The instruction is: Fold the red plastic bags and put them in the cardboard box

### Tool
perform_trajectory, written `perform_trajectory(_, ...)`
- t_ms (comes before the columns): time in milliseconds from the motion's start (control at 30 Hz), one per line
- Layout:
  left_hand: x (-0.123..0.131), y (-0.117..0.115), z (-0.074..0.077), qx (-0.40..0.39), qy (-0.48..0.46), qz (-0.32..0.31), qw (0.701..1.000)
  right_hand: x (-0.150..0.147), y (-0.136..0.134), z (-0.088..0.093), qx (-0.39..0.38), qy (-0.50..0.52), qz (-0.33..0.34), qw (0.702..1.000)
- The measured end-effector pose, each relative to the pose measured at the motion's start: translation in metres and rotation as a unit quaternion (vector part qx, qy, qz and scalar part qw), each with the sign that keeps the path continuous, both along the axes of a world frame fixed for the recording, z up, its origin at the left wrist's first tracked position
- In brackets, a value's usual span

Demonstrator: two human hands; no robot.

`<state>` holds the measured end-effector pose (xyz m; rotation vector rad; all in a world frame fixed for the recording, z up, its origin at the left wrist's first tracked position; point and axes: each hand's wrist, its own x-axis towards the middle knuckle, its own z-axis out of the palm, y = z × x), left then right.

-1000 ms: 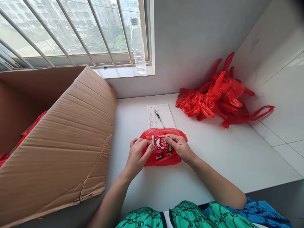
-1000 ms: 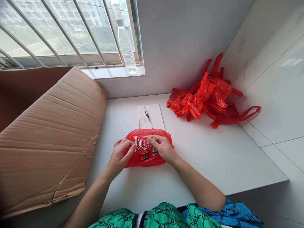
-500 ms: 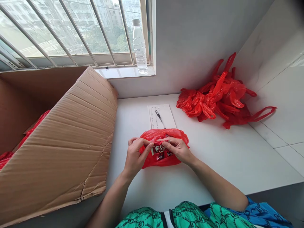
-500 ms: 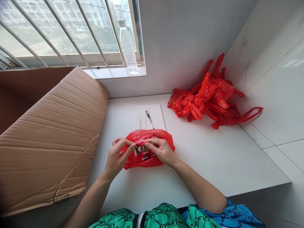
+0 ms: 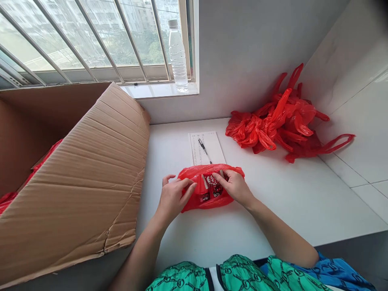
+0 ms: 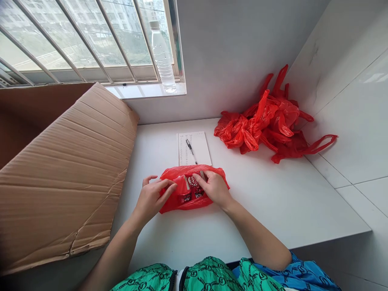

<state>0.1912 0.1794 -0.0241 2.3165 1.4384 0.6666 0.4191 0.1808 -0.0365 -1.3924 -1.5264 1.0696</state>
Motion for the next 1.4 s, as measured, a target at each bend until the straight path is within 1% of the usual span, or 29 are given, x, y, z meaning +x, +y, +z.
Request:
perform_trajectory(100,0.0,0.0,-0.002,0.022,0.055,-0.033,0.998,0.002,0.001,-0.003,-0.037,0.015,0.082,0.996)
perform_trajectory(133,0.0,0.0,-0.003,0.025,0.067,-0.042,0.997,0.002,0.001,-0.004,-0.039,0.003,0.094,0.995)
perform_trajectory(233,0.003,-0.002,-0.006,0.028,0.097,-0.062,0.993,0.005,0.001,-0.004,0.007,-0.109,0.065,0.992)
perform_trajectory(267,0.005,-0.002,-0.008,0.028,0.106,-0.067,0.992,0.007,0.001,-0.004,0.02,-0.143,0.068,0.987)
perform_trajectory(333,0.008,-0.004,-0.011,0.03,0.122,-0.073,0.989,0.011,0.0,-0.002,0.026,-0.188,0.113,0.975)
perform_trajectory(400,0.01,-0.006,-0.014,0.031,0.135,-0.077,0.987,0.014,-0.003,0.0,0.011,-0.23,0.167,0.959)
perform_trajectory(433,0.011,-0.006,-0.015,0.031,0.138,-0.079,0.987,0.015,-0.005,0.001,0.008,-0.253,0.182,0.95)
perform_trajectory(500,0.012,-0.006,-0.014,0.026,0.131,-0.081,0.988,0.017,-0.009,0.003,0.014,-0.292,0.191,0.937)
perform_trajectory(600,0.01,-0.005,-0.01,0.02,0.103,-0.068,0.992,0.019,-0.012,0.006,0.007,-0.308,0.196,0.931)
perform_trajectory(667,0.007,-0.003,-0.007,0.028,0.087,-0.045,0.995,0.02,-0.011,0.008,-0.004,-0.283,0.185,0.941)
perform_trajectory(733,0.005,-0.001,-0.006,0.038,0.075,-0.026,0.996,0.019,-0.009,0.01,0.021,-0.247,0.139,0.959)
perform_trajectory(800,0.003,0.0,-0.006,0.038,0.064,-0.021,0.997,0.017,-0.006,0.011,0.06,-0.206,0.082,0.973)
perform_trajectory(833,0.002,0.0,-0.005,0.035,0.06,-0.023,0.997,0.016,-0.006,0.011,0.069,-0.179,0.064,0.979)
perform_trajectory(933,0.002,0.0,-0.005,0.033,0.048,-0.021,0.998,0.015,-0.004,0.008,0.048,-0.105,0.05,0.992)
perform_trajectory(1000,0.002,0.0,-0.004,0.039,0.05,-0.006,0.998,0.019,-0.002,0.004,0.044,-0.109,0.044,0.992)
perform_trajectory(1067,0.002,0.0,-0.005,0.044,0.056,0.007,0.997,0.024,0.001,0.0,0.073,-0.179,0.031,0.981)
perform_trajectory(1100,0.003,-0.001,-0.005,0.046,0.059,0.008,0.997,0.026,0.002,-0.002,0.09,-0.228,0.023,0.969)
perform_trajectory(1167,0.004,-0.001,-0.007,0.047,0.065,0.002,0.997,0.03,0.004,-0.007,0.11,-0.326,0.015,0.939)
perform_trajectory(1233,0.004,-0.002,-0.009,0.046,0.073,-0.005,0.996,0.031,0.005,-0.011,0.108,-0.4,0.021,0.91)
perform_trajectory(1333,0.005,-0.001,-0.012,0.043,0.092,-0.003,0.995,0.028,0.005,-0.015,0.087,-0.456,0.041,0.885)
perform_trajectory(1400,0.004,-0.001,-0.013,0.044,0.105,0.004,0.993,0.025,0.005,-0.017,0.081,-0.468,0.052,0.878)
